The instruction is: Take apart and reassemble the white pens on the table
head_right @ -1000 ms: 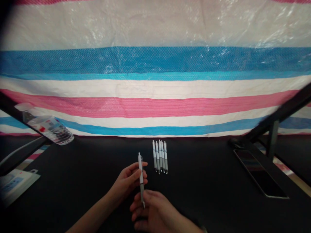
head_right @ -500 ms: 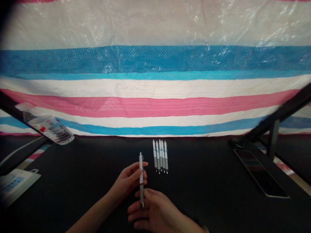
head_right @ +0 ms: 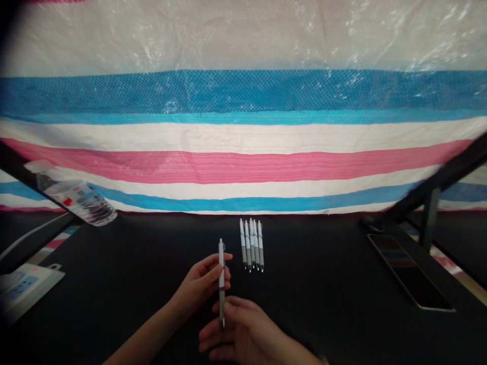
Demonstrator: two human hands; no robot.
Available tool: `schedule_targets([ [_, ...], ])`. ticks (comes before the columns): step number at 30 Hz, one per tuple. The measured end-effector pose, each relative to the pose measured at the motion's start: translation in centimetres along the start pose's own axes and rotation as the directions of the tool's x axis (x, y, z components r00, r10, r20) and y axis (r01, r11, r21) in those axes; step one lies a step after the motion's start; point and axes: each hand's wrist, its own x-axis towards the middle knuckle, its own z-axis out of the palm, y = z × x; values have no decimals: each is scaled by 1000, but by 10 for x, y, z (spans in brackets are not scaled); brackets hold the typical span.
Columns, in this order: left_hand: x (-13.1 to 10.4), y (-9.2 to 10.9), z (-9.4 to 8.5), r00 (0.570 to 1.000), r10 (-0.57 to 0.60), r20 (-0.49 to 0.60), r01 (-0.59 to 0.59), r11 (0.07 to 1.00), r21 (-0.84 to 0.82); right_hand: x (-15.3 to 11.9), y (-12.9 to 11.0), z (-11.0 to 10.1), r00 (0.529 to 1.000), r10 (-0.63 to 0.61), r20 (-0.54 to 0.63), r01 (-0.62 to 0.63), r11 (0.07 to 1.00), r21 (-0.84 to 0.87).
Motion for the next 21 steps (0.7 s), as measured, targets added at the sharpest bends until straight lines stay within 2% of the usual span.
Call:
schedule_targets([
  [13,0,-1,-1,1000,-5,-12,5,1000,-7,1,2,-2,999,-32,-17,32,999,-1],
  [21,1,-1,1,999,1,-34,-2,1000,-19,1,4,-3,1000,-18,18,18,1000,-25],
])
